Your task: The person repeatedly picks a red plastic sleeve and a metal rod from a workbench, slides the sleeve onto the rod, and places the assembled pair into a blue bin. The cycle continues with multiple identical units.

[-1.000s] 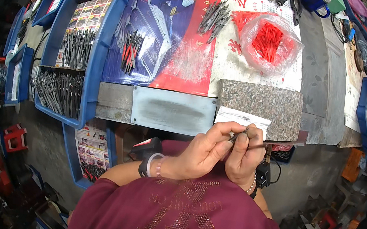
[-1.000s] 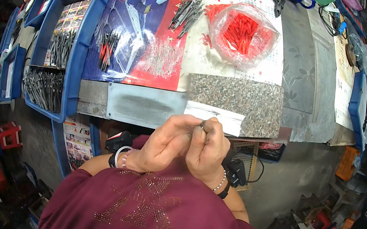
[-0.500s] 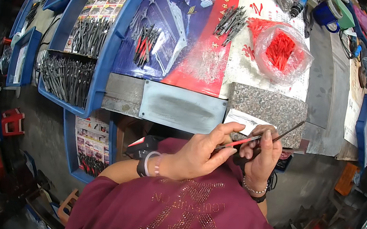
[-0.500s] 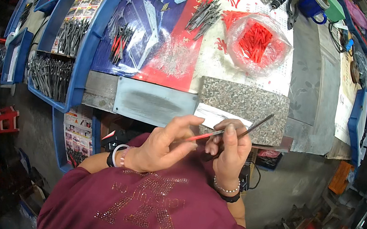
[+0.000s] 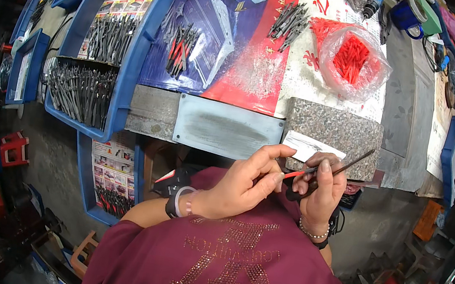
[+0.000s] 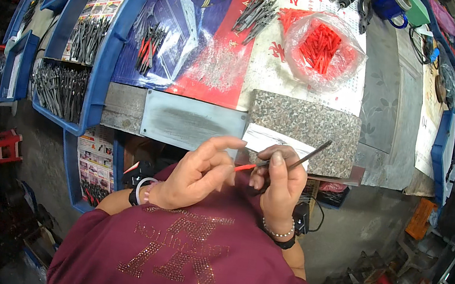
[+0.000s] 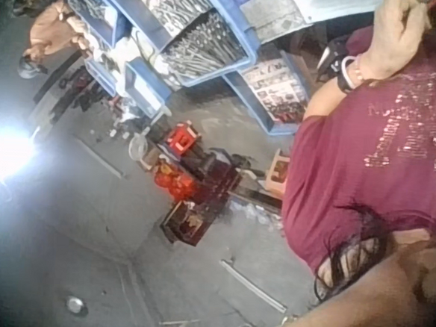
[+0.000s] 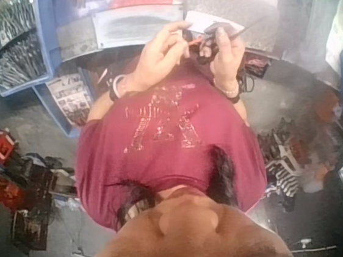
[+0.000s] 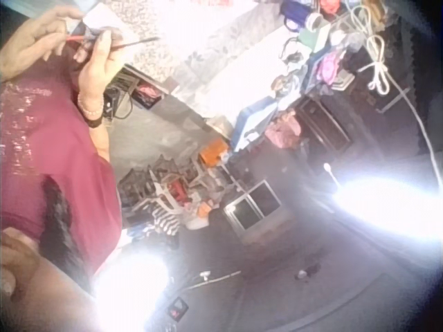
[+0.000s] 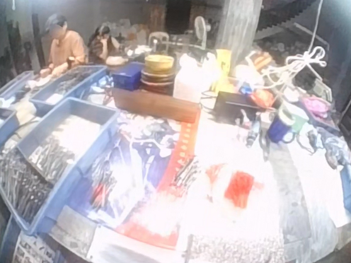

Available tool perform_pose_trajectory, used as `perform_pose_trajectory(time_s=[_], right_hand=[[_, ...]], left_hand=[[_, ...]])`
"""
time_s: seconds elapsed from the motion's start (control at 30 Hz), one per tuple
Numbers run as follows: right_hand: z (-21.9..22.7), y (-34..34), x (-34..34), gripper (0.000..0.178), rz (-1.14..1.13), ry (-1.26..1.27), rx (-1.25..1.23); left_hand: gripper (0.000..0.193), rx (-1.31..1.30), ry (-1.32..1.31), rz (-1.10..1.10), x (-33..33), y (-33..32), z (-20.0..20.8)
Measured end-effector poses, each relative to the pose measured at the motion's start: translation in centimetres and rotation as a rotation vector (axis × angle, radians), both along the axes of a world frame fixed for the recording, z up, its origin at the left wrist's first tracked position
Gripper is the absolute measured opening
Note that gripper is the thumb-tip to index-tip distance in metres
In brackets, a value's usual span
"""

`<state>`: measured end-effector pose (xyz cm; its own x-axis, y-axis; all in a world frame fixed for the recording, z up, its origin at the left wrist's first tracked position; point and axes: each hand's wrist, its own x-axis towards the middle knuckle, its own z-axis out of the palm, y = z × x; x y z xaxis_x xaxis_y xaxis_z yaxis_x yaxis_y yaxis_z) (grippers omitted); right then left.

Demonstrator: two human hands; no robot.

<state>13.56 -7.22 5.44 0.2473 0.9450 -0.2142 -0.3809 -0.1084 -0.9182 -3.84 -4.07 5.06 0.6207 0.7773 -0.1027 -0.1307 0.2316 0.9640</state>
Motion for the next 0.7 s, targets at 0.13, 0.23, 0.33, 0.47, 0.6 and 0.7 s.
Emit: perform_pose_trajectory(time_s=[0.13,0.23,0.33,0.47,0.6,0.7], right_hand=[[-0.1,0.1,0.0,0.022,-0.046,-0.032,0.037],[-0.2,0.4,0.1,0.018,-0.035,0.049,0.005],[-0.1,0.5,0.0,0.011,0.038,0.060,-0.063],[0.1,0.6,-0.9,0.012,0.179,-0.075,-0.142],[0.0,1.1,-1.2,0.015,0.187,-0.051,-0.158],[-0.2,1.7,-0.9,0.025,0.152,-0.006,-0.106]], left_hand=[[0.044,-0.065,-0.008,-0.022,0.1,0.0,0.0],[0.044,-0.108,-0.006,-0.022,0.2,0.1,0.1],[0.045,-0.108,-0.006,-0.014,0.2,0.3,-0.1],[0.046,0.047,0.015,0.034,0.5,0.7,-0.3],[0.043,0.057,0.069,0.027,0.2,1.3,0.1],[0.042,0.046,0.080,0.049,-0.6,2.4,0.6]])
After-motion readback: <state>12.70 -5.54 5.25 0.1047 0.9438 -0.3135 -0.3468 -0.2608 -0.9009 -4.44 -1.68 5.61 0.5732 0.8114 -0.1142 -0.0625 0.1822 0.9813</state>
